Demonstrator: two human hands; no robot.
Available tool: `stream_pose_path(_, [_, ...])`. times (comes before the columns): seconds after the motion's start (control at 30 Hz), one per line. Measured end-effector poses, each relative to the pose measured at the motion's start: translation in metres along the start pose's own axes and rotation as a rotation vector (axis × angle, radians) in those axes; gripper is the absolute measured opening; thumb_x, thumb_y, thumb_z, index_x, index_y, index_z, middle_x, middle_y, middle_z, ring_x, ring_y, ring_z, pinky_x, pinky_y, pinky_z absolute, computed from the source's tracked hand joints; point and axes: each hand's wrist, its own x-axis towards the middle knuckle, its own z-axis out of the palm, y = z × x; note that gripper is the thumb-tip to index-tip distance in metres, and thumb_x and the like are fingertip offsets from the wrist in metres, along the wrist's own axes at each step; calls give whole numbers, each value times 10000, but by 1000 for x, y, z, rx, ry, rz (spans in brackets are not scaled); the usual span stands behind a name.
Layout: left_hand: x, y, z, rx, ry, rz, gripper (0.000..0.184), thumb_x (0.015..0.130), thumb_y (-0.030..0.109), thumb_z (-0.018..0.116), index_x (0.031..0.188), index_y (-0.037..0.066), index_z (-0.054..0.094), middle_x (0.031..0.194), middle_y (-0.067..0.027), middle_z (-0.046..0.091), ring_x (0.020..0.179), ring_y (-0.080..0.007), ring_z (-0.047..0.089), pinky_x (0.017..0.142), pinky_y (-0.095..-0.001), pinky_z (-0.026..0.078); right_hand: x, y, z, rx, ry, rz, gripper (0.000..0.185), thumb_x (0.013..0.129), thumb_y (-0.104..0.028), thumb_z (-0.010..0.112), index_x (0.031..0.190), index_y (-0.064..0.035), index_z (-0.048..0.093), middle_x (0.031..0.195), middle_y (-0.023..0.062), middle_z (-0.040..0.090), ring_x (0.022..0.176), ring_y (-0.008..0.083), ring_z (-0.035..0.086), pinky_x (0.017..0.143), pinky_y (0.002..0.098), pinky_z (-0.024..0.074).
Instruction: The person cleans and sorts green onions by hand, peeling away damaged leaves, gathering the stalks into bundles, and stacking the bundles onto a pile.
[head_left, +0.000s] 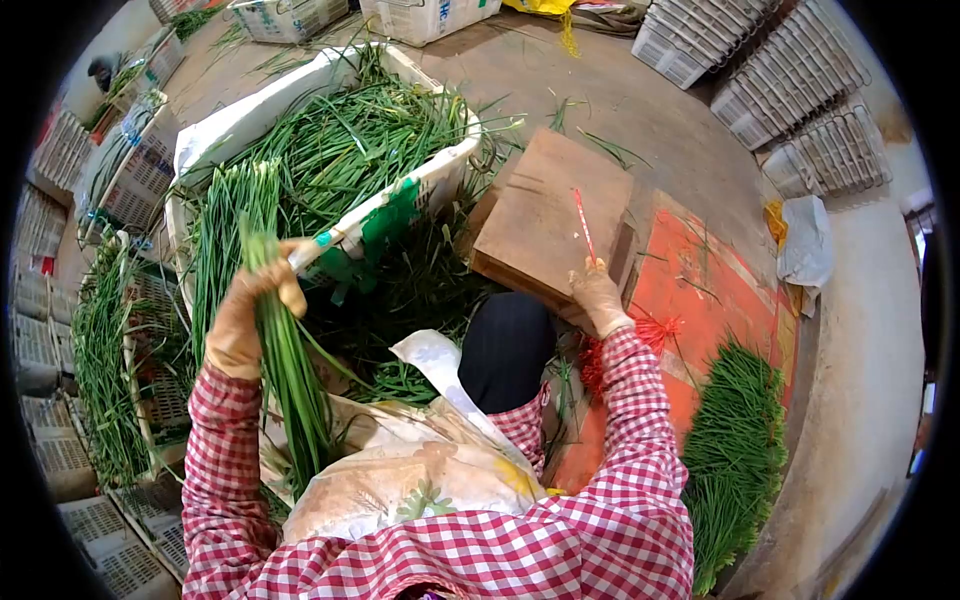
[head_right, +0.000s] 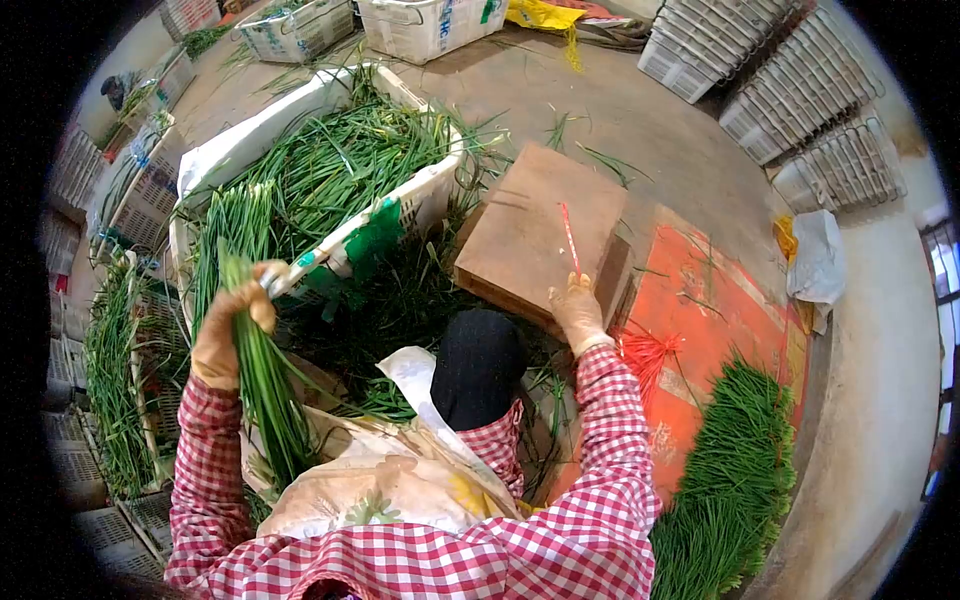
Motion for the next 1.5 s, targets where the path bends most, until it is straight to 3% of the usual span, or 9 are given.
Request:
stream_pose_path(0.1, [22,9,-4,-222,-7,79,382,897,130,551,1200,-88,476,674,-1,529,578,-103,548,538,-180,494,12,-20,10,-68,123,154,616,874,-370,531,1321,24,375,1332,236,415,1227,338,434,1009,385,384])
stream_pose_path(0.17, [27,-1,-4,-242,77,97,381,897,134,551,1200,-86,481,697,-13,556,595,-115,574,583,-192,532,17,-38,-11,-7,-108,333,685,853,-396,556,1337,37,338,1388,228,345,1273,334,381,1051,383,325])
stream_pose_path(0.33, [42,-45,-27,-398,109,9,329,886,125,562,1124,-100,536,760,-58,605,688,-173,622,657,-268,569,55,-60,-22,-22,-173,307,547,891,-352,511,1259,41,420,1100,202,597,1027,335,594,892,416,474])
stream_pose_path(0.47, [44,-52,-25,-361,71,-11,345,850,175,601,1074,-85,569,753,-60,598,701,-181,601,676,-275,533,91,-67,-35,-193,-207,143,536,851,-408,527,1168,24,539,1092,239,607,1027,362,593,883,437,466])
stream_pose_path(0.57, [37,-38,-1,-310,273,-122,356,836,229,623,1053,-51,588,743,-53,599,711,-183,599,663,-266,530,106,-60,-33,162,13,168,604,820,-434,552,1198,34,494,1027,285,612,963,422,597,835,478,464])
stream_pose_path(0.83, [52,-56,-35,-495,-172,-110,517,795,178,642,1211,-80,477,968,-159,644,853,-253,647,815,-355,534,116,-96,-90,-168,-3,29,631,850,-460,551,1357,-103,430,1112,205,620,1072,343,581,890,410,454])
stream_pose_path(1.03, [33,-39,-18,-336,-180,-7,561,760,197,684,1217,-59,481,955,-162,644,886,-259,649,830,-357,528,24,-193,-147,856,-401,-488,464,893,-396,574,1201,-50,587,1089,88,651,1028,168,587,875,293,453])
stream_pose_path(1.33, [3,-20,-5,-332,-235,-17,467,793,126,695,1197,21,488,966,-139,637,781,-215,659,716,-331,564,-21,-310,-157,1218,-700,-581,260,840,-235,690,928,7,654,803,11,641,741,88,586,671,241,470])
stream_pose_path(1.5, [-11,-16,-7,-260,-153,71,419,779,159,703,1131,7,537,847,-101,645,705,-189,646,668,-297,543,-50,-326,-148,1077,-225,-682,222,852,-221,674,797,-9,638,694,32,592,621,103,521,595,255,443])
